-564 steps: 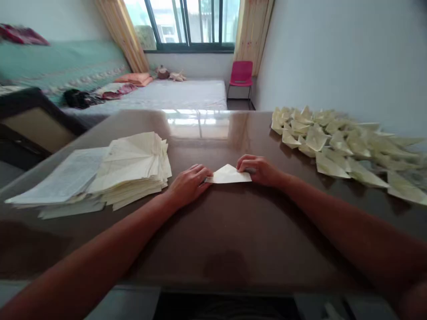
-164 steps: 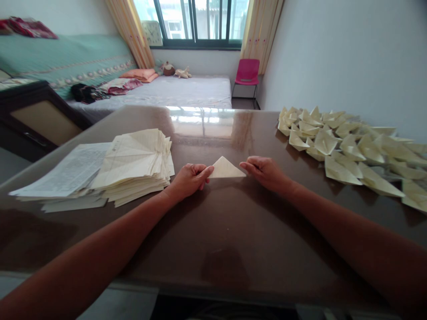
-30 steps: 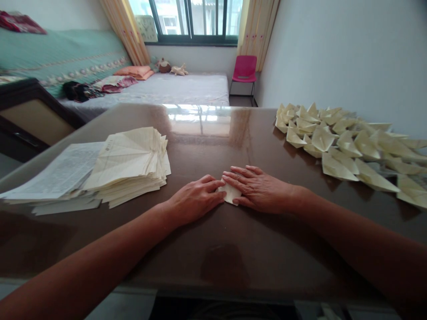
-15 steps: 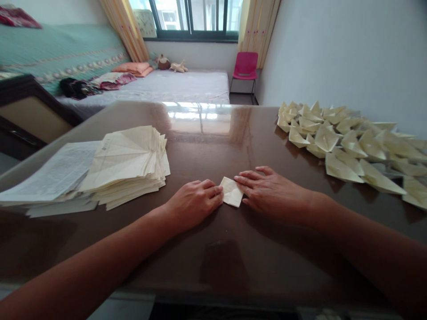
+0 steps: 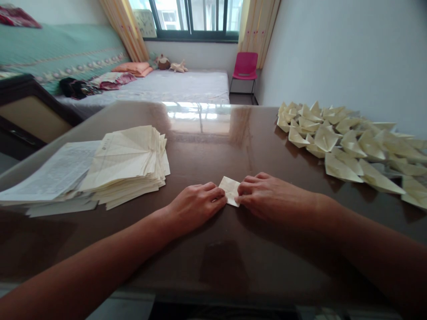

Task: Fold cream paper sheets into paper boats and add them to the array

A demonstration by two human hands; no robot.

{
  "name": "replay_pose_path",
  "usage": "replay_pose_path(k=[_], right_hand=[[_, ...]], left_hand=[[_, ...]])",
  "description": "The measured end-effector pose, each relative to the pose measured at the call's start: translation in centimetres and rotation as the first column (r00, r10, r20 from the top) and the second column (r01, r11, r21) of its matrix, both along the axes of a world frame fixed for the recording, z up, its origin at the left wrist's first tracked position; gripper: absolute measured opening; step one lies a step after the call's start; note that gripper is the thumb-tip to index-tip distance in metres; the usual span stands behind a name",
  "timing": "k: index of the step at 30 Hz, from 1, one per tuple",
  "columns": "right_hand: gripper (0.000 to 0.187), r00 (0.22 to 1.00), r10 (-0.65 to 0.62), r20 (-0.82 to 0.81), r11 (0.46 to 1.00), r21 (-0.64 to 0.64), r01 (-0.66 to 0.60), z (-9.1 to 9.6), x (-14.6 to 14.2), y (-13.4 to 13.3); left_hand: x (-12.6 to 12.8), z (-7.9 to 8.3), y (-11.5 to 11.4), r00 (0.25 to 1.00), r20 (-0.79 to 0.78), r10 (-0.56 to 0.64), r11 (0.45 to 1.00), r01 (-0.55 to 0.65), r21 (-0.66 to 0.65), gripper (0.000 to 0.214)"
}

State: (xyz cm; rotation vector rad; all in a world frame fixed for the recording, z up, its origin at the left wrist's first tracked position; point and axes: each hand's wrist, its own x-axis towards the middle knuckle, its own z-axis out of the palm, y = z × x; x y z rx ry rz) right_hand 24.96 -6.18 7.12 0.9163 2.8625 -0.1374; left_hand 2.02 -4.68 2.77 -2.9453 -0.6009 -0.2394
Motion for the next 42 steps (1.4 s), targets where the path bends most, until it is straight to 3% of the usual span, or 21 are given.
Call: replay_pose_path(k=[8, 15, 20, 31, 37, 42], right_hand=[[0.017, 0.999, 0.025, -0.045, 0.998, 0.05, -0.023, -1.3, -0.1, 0.2], [0.019, 0.998, 0.018, -0.066, 1.0, -0.004, -0.018, -0.6, 0.4, 0.2], [0.02, 0.996, -0.084, -0.025, 0.994, 0.062, 0.085, -0.6, 1.0, 0.6], [0.035, 0.995, -0.101, -0.003, 0.98, 0.173, 0.1, -2.0, 0.4, 1.4], [0.045, 0.997, -0.06, -0.042, 0.989, 0.134, 0.065, -2.6, 0.7, 2.6], [0.039, 0.997, -0.024, -0.075, 0.995, 0.095, 0.031, -2.3, 0.9, 2.7]], left_hand=[[1.0, -0.3, -1.1, 0.993, -0.11, 0.035, 0.997, -0.028, 0.07, 0.018], [0.0, 0.6, -0.5, 0.997, -0.07, 0.02, 1.0, -0.019, 0.021, 0.02], [-0.1, 0.6, -0.5, 0.992, -0.08, 0.095, 0.993, -0.089, 0.081, 0.019], [-0.2, -0.3, 0.0, 0.99, -0.001, 0.141, 0.986, -0.14, 0.085, 0.018], [0.1, -0.7, 0.4, 0.989, 0.036, 0.147, 0.979, -0.15, 0.14, 0.022], [-0.1, -0.7, 0.6, 0.995, 0.018, 0.098, 0.975, -0.1, 0.2, 0.02]])
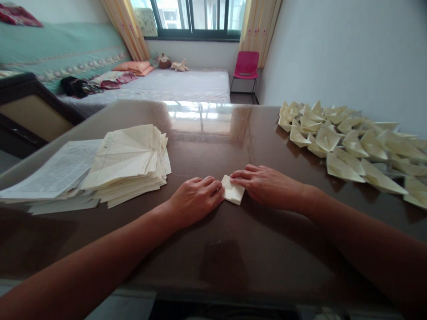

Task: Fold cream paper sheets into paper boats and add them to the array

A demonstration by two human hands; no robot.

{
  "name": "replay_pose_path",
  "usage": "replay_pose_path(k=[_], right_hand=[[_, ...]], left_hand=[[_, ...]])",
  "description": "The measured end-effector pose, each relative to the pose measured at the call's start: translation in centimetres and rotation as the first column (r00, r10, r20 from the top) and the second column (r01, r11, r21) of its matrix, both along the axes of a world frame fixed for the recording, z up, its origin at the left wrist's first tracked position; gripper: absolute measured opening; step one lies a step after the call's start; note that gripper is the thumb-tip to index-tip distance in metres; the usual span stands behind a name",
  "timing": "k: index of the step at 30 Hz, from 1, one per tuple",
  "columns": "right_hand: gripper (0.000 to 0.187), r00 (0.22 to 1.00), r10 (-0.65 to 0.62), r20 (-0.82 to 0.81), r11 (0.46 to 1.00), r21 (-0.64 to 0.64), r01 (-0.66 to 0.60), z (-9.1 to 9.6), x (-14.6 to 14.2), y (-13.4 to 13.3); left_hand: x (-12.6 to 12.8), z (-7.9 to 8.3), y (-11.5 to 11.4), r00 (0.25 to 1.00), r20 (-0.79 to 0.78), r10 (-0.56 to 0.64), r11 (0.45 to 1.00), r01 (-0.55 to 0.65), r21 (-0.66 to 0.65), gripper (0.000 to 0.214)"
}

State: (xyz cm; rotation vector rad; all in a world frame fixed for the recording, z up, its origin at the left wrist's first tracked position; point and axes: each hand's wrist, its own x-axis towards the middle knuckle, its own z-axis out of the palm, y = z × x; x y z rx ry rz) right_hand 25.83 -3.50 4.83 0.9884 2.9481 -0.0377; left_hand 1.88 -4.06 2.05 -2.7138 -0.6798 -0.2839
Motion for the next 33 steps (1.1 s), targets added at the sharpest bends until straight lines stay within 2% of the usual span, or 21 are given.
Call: replay_pose_path(k=[4, 8, 14, 17, 24, 29, 33], right_hand=[[0.032, 0.999, -0.02, -0.029, 1.0, -0.016, 0.019, 0.0, -0.2, -0.1], [0.028, 0.998, -0.052, -0.041, 0.999, -0.011, 0.052, 0.0, -0.5, -0.1], [0.036, 0.99, -0.038, -0.135, 0.998, 0.044, 0.045, -0.3, -1.2, -0.5], [0.039, 0.987, -0.003, -0.164, 0.999, 0.037, 0.009, -0.8, -1.2, -0.5], [0.039, 0.988, -0.041, -0.147, 0.996, 0.067, 0.051, -1.4, -0.5, 0.2], [0.034, 0.985, -0.053, -0.161, 0.997, 0.041, 0.06, -0.5, -0.5, 0.2], [0.033, 0.981, -0.054, -0.186, 0.997, -0.058, 0.044, 0.9, -0.3, 0.0]], left_hand=[[-0.6, 0.0, 0.7, 1.0, 0.009, 0.003, 1.0, -0.003, 0.026, 0.018], [-1.1, 0.2, 1.4, 0.998, 0.027, -0.052, 0.998, 0.053, -0.046, 0.019], [-0.9, 0.4, 1.2, 0.992, 0.011, -0.128, 0.989, 0.128, -0.075, 0.024], [-0.8, 0.4, 1.1, 0.992, 0.007, -0.125, 0.99, 0.125, -0.061, 0.024], [-0.7, 0.0, 1.2, 0.994, 0.024, -0.105, 0.991, 0.107, -0.082, 0.021], [-0.3, -0.2, 1.0, 0.998, 0.05, -0.048, 0.996, 0.052, -0.068, 0.02], [-0.3, 0.0, 0.9, 0.998, 0.052, -0.019, 0.999, 0.021, -0.033, 0.022]])
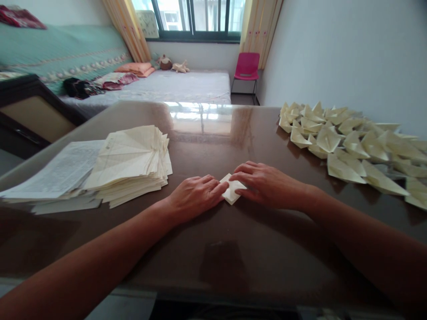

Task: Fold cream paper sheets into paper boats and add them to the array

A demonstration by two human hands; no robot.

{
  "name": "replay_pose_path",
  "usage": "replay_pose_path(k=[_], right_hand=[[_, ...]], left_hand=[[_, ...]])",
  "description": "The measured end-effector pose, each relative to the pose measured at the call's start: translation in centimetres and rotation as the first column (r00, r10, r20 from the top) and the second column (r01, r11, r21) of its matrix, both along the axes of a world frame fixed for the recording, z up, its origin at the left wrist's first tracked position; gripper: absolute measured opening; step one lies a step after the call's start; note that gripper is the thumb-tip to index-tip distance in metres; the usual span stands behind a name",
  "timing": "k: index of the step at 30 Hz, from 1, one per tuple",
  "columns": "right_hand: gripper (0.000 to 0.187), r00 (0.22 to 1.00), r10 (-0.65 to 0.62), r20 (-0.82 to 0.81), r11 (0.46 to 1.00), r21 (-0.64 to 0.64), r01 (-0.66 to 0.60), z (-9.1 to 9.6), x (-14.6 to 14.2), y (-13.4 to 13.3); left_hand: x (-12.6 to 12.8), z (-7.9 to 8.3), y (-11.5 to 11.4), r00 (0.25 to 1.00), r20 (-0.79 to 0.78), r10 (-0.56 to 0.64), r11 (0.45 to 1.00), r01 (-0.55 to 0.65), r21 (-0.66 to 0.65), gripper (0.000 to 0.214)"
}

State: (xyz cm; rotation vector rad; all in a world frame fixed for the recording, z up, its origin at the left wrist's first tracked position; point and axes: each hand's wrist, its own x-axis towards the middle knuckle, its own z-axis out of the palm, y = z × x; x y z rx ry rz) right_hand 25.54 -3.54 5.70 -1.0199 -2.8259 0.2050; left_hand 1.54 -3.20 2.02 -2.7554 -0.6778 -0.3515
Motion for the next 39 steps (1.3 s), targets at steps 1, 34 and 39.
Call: replay_pose_path(k=[1, 34, 39], right_hand=[[0.033, 1.0, 0.01, 0.0, 0.999, -0.032, -0.01, 0.3, 0.0, -0.1], [0.018, 0.972, -0.22, -0.084, 0.958, -0.206, 0.199, -2.5, 0.3, 1.3], [0.017, 0.925, -0.374, -0.063, 0.912, -0.208, 0.354, -3.2, -0.5, 0.9]], left_hand=[[-0.1, 0.1, 0.0, 1.0, -0.012, -0.014, 1.0, 0.014, 0.012, 0.024], [0.2, -1.0, 1.6, 0.906, 0.265, 0.329, 0.816, -0.132, -0.562, 0.02], [1.2, -0.8, 1.7, 0.852, 0.212, 0.479, 0.741, -0.262, -0.619, 0.019]])
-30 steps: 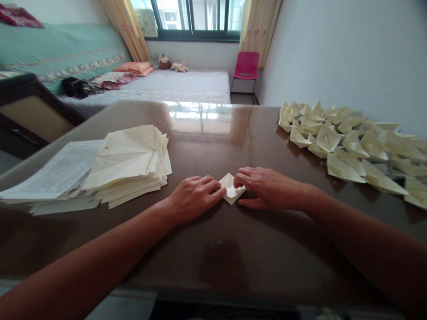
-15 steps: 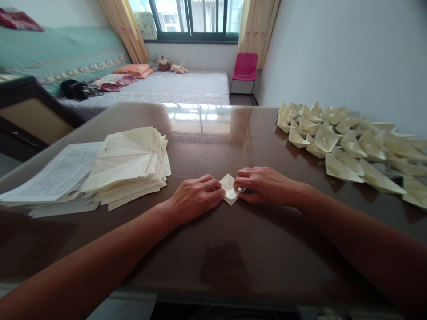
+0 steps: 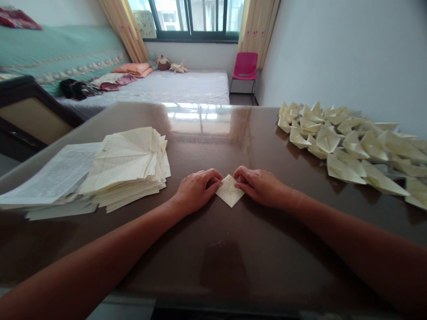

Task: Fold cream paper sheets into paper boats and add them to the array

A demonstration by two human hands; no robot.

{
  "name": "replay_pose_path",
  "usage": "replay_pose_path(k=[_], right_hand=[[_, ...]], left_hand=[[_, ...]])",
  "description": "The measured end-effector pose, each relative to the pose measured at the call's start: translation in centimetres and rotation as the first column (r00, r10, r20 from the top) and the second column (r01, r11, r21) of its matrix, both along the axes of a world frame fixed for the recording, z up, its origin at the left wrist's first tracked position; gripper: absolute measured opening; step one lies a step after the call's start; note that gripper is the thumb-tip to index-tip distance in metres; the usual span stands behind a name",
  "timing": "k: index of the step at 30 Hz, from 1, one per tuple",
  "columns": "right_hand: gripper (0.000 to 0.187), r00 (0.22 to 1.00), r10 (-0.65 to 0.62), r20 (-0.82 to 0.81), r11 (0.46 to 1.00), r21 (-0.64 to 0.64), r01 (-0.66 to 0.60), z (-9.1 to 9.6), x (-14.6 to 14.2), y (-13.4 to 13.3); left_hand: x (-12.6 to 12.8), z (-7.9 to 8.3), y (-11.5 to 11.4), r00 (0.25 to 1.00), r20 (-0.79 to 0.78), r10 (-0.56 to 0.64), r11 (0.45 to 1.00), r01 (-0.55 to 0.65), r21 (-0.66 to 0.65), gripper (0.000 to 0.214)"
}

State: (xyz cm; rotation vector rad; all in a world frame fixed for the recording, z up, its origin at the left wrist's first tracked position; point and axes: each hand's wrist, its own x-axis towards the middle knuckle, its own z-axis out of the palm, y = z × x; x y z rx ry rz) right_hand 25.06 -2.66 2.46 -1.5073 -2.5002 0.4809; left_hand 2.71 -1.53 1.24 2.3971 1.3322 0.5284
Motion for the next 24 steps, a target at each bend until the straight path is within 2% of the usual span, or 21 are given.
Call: replay_pose_path(k=[3, 9, 15, 17, 21, 22, 24], right_hand=[[0.02, 1.0, -0.022, -0.015, 1.0, -0.012, 0.022, 0.0, -0.1, 0.0], [0.012, 0.999, -0.042, -0.024, 0.999, -0.022, 0.041, -0.2, -0.1, 0.3], [0.01, 0.999, -0.047, -0.017, 0.999, -0.025, 0.046, -0.2, -0.2, 0.5], [0.009, 0.999, -0.046, -0.017, 0.999, -0.022, 0.045, -0.2, -0.3, 0.5], [0.009, 0.999, -0.044, -0.03, 0.999, -0.018, 0.043, -0.3, -0.2, 0.5], [0.009, 0.998, -0.045, -0.034, 0.999, -0.016, 0.044, -0.4, -0.2, 0.5], [0.009, 0.998, -0.049, -0.035, 0.999, -0.009, 0.049, -0.5, -0.2, 0.5]], left_hand=[[0.3, 0.1, -0.2, 0.999, -0.038, 0.025, 0.999, -0.024, 0.036, 0.017], [0.7, -0.1, -0.4, 0.991, -0.129, 0.028, 0.992, -0.012, 0.123, 0.016], [0.6, -0.5, -0.4, 0.983, -0.182, 0.006, 0.968, 0.04, 0.248, 0.02], [0.3, -0.6, -0.5, 0.981, -0.177, -0.081, 0.931, 0.138, 0.338, 0.021], [-0.1, -0.4, -0.9, 0.907, -0.249, -0.341, 0.779, 0.421, 0.465, 0.025], [-0.2, -0.3, -1.0, 0.891, -0.27, -0.364, 0.757, 0.452, 0.472, 0.026], [-0.1, -0.2, -1.1, 0.883, -0.294, -0.367, 0.747, 0.468, 0.473, 0.027]])
